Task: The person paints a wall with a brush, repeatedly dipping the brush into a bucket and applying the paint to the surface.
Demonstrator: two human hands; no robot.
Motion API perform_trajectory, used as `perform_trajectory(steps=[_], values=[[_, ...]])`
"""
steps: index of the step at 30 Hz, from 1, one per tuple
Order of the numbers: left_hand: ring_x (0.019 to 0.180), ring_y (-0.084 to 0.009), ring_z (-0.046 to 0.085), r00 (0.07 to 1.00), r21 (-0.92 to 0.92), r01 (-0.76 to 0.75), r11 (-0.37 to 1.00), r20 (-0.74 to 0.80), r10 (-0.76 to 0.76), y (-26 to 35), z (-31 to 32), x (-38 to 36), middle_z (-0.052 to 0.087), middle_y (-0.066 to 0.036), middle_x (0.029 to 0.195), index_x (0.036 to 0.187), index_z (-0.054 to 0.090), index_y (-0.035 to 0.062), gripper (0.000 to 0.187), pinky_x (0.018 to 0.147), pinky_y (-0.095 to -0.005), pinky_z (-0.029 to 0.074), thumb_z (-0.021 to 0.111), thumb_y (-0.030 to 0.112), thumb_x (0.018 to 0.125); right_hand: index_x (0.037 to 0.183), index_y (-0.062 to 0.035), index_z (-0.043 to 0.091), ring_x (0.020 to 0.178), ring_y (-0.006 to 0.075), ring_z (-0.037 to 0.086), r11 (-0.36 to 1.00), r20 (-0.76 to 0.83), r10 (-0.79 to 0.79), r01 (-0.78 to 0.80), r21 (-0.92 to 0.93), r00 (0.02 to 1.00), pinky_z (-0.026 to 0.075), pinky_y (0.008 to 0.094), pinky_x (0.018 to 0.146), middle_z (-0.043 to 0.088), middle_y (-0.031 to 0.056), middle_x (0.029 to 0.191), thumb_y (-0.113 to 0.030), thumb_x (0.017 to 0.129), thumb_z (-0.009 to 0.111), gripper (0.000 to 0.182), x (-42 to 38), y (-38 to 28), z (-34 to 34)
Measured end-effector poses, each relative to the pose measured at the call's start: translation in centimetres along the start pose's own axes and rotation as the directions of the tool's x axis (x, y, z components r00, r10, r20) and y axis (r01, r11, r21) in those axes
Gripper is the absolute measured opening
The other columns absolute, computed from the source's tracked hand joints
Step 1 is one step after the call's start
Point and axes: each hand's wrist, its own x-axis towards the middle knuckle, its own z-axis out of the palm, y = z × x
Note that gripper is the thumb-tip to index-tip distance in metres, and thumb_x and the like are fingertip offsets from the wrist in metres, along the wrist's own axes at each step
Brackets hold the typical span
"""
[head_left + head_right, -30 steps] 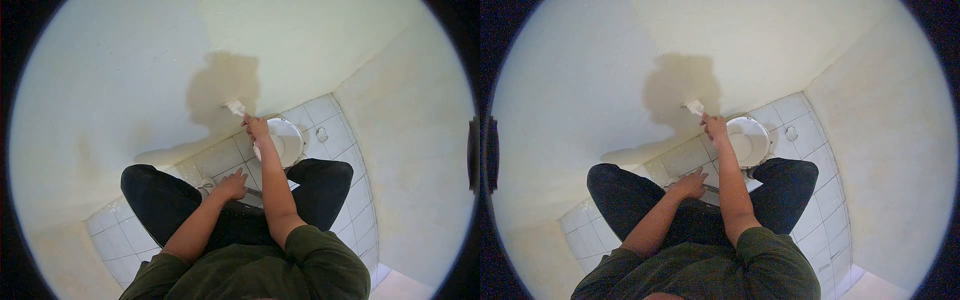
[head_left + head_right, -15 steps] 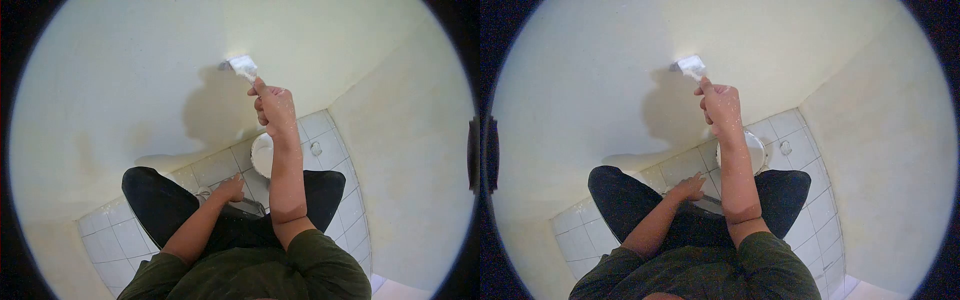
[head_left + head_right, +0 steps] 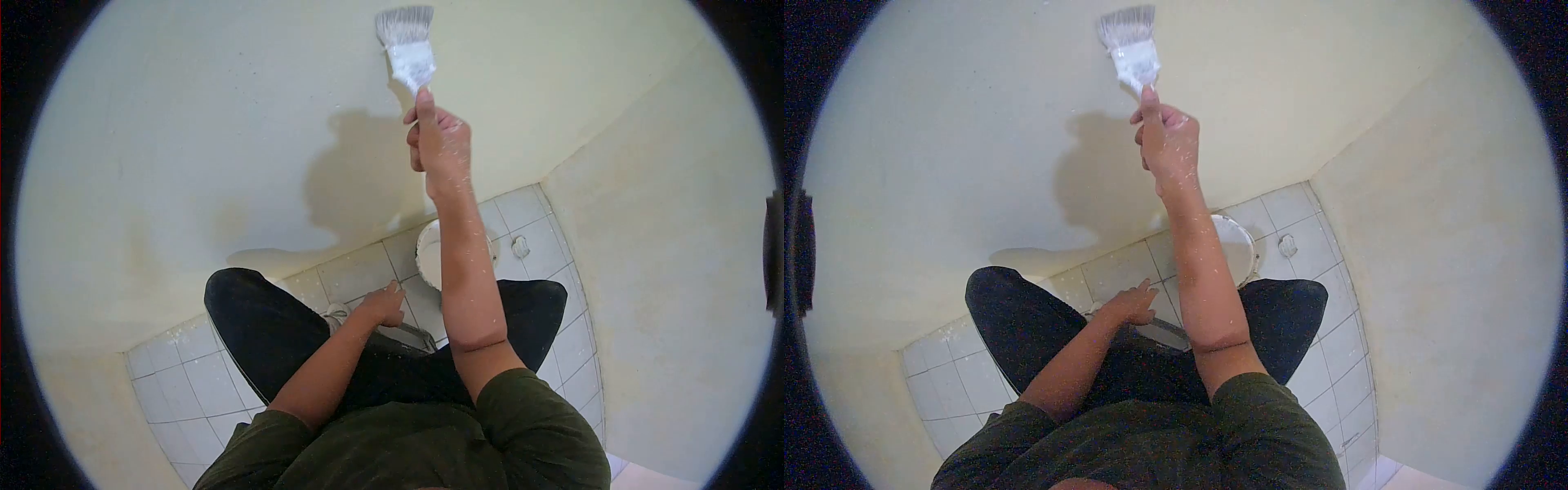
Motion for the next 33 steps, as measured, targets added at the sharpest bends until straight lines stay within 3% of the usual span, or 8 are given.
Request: perform_trajectory(steps=[3,9,18,21,30,33], values=[[0.136,-0.0436,0.044,1.0,0.008,0.004,1.0,0.026,-0.004,0.2,-0.2,-0.3,0.018,-0.024,0.163,0.152,0.036,0.0086,0.069,0.112,-0.0507,0.04,0.061,0.031,0.092,0.074,-0.0072,0.057,0.042,0.0033,0.026,0.997,0.025,0.02,-0.022,0.074,0.999,0.017,0.0244,0.039,0.037,-0.0067,0.055,-0.047,0.1,0.058,0.048,0.5,4.8,-0.5],[0.136,-0.0437,0.044,1.0,-0.005,-0.002,1.0,0.016,0.002,-0.6,0.9,0.4,0.02,-0.024,0.162,0.152,0.036,0.0082,0.069,0.111,-0.0525,0.039,0.062,0.029,0.091,0.073,-0.0083,0.055,0.041,0.0031,0.027,0.989,0.003,0.134,-0.134,0.059,0.991,0.018,0.0246,0.039,0.038,-0.0066,0.055,-0.049,0.101,0.056,0.05,0.9,12.8,-2.0],[0.137,-0.0414,0.044,1.0,-0.043,0.009,0.999,0.026,-0.008,-0.4,1.4,0.9,0.021,-0.022,0.163,0.15,0.038,0.0084,0.065,0.109,-0.0548,0.039,0.059,0.03,0.092,0.072,-0.0086,0.057,0.043,0.0034,0.032,0.979,0.087,0.201,-0.198,-0.05,0.976,0.024,0.0239,0.041,0.042,-0.006,0.056,-0.049,0.102,0.055,0.05,2.9,23.6,-6.9],[0.138,-0.0416,0.043,0.999,-0.043,0.036,0.998,0.042,-0.034,-0.3,1.5,1.3,0.02,-0.021,0.163,0.15,0.038,0.0085,0.065,0.11,-0.0548,0.039,0.059,0.029,0.093,0.072,-0.0054,0.062,0.044,0.0056,0.039,0.974,0.088,0.208,-0.198,-0.107,0.974,0.032,0.025,0.042,0.048,-0.0036,0.056,-0.052,0.101,0.055,0.055,3.3,27.9,-8.7],[0.136,-0.0445,0.044,0.995,-0.051,0.029,0.998,0.096,-0.024,0.1,0.5,1.4,0.021,-0.026,0.161,0.15,0.038,0.0061,0.067,0.11,-0.0551,0.039,0.06,0.026,0.09,0.074,-0.0093,0.06,0.044,0.005,0.037,0.932,0.096,0.361,-0.361,-0.012,0.928,0.029,0.0248,0.041,0.044,-0.0048,0.057,-0.05,0.101,0.055,0.049,1.8,38.2,-10.3],[0.135,-0.0456,0.045,0.995,-0.054,0.021,0.998,0.101,-0.016,-0.4,0.9,1.9,0.022,-0.027,0.16,0.15,0.038,0.0053,0.068,0.109,-0.055,0.04,0.061,0.026,0.089,0.075,-0.009,0.061,0.044,0.0057,0.038,0.881,0.028,0.473,-0.472,-0.04,0.881,0.03,0.0257,0.041,0.044,-0.0044,0.057,-0.051,0.101,0.055,0.05,1.0,39.8,-10.0]])
